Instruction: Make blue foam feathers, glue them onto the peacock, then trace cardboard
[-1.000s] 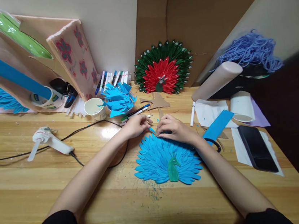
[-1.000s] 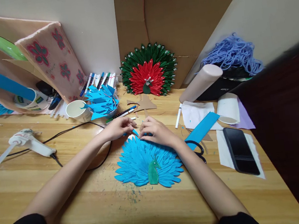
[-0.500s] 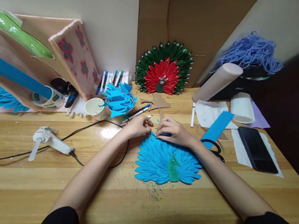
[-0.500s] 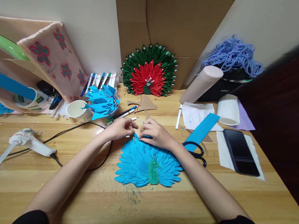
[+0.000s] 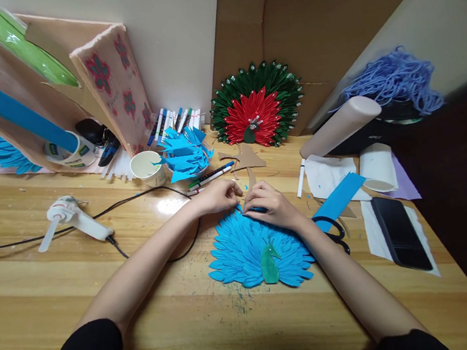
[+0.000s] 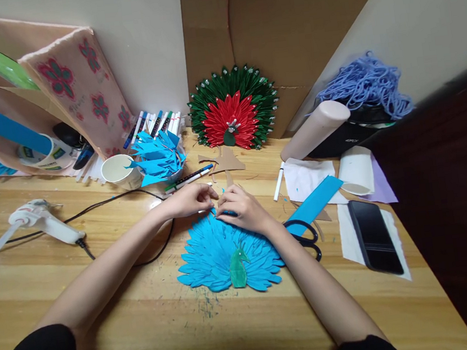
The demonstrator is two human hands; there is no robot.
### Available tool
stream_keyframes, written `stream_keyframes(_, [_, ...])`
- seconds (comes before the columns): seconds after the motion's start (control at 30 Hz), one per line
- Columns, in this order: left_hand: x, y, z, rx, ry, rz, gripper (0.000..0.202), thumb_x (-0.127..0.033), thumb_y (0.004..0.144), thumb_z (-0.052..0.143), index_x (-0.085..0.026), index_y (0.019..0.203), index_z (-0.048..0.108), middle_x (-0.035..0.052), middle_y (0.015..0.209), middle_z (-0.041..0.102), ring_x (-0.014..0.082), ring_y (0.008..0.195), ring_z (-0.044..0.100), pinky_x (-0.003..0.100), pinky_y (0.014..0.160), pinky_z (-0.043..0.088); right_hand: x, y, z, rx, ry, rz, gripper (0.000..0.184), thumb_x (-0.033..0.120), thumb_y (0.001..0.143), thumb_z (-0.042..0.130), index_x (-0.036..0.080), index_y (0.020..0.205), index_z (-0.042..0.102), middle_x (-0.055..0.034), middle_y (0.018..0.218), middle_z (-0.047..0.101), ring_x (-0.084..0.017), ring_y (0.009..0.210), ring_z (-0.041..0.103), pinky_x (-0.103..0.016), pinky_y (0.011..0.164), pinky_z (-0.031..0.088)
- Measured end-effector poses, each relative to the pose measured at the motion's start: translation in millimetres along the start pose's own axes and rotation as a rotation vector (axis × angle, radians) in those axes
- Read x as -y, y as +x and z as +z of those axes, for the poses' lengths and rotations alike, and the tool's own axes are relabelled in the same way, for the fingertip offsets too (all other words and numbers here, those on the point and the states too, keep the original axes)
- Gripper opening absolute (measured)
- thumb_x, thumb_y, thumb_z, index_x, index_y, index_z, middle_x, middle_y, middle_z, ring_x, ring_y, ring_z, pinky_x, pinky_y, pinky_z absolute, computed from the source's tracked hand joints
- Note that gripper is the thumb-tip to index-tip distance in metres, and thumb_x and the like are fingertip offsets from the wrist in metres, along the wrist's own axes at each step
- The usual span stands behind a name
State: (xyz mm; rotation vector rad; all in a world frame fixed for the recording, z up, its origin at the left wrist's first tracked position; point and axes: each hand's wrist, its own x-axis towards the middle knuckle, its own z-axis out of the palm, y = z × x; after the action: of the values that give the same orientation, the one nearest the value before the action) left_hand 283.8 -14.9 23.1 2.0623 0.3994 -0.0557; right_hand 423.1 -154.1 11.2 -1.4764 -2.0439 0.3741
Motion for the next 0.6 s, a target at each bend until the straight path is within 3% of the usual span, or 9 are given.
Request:
stream_keyframes(0.1, [5, 2, 0.5, -0.008, -0.052, -0.025, 0.024, -0.009, 0.067, 0.057, -0.01, 0.09, 0.064, 0.0043, 0.076, 0.068, 0.0131, 0.065, 0.059, 0.021, 0.057, 0.042, 0, 0, 1, 0.007, 0.006, 0.013, 0.011, 0.026, 0.084, 0.057, 0.021, 0.08, 0.066, -0.006, 0.083, 0.065, -0.021, 0.089, 0.049, -0.038, 0.081, 0.042])
stream_keyframes(0.23, [11, 2, -6.6, -0.108, -0.058, -0.054, 0.023, -0.014, 0.07, 0.059, -0.01, 0.092, 0.063, 0.0044, 0.072, 0.066, 0.0132, 0.064, 0.06, 0.022, 0.059, 0.044, 4, 0, -8, -0.004, 0.019, 0.1, 0.011, 0.028, 0.085, 0.056, 0.022, 0.086, 0.065, -0.0054, 0.087, 0.064, -0.02, 0.09, 0.051, -0.037, 0.082, 0.042])
stream_keyframes(0.4, [3, -9, -22.1, -0.179, -0.01, -0.079, 0.024, -0.022, 0.073, 0.059, -0.01, 0.093, 0.063, 0.006, 0.073, 0.065, 0.014, 0.066, 0.06, 0.023, 0.06, 0.044, 11, -18, -33, -0.146, 0.009, 0.389, 0.016, 0.028, 0.087, 0.05, 0.021, 0.093, 0.063, -0.0061, 0.093, 0.064, -0.021, 0.091, 0.056, -0.036, 0.081, 0.043])
stream_keyframes(0.47, [-3, -14, -24.6, -0.085, -0.083, -0.101, 0.026, -0.025, 0.076, 0.057, -0.01, 0.095, 0.062, 0.0078, 0.079, 0.066, 0.0143, 0.068, 0.061, 0.023, 0.059, 0.045, 13, -32, -40, -0.135, 0.007, 0.515, 0.017, 0.03, 0.086, 0.051, 0.021, 0.092, 0.063, -0.0062, 0.093, 0.064, -0.021, 0.089, 0.058, -0.035, 0.079, 0.044])
stream_keyframes(0.6, [-13, -21, -18.0, 0.278, -0.212, -0.103, 0.028, -0.027, 0.076, 0.056, -0.011, 0.097, 0.064, 0.0086, 0.087, 0.068, 0.0142, 0.069, 0.061, 0.023, 0.06, 0.046, 19, -61, -39, -0.097, -0.034, 0.667, 0.017, 0.032, 0.083, 0.054, 0.021, 0.093, 0.064, -0.0054, 0.092, 0.065, -0.022, 0.09, 0.059, -0.035, 0.079, 0.045])
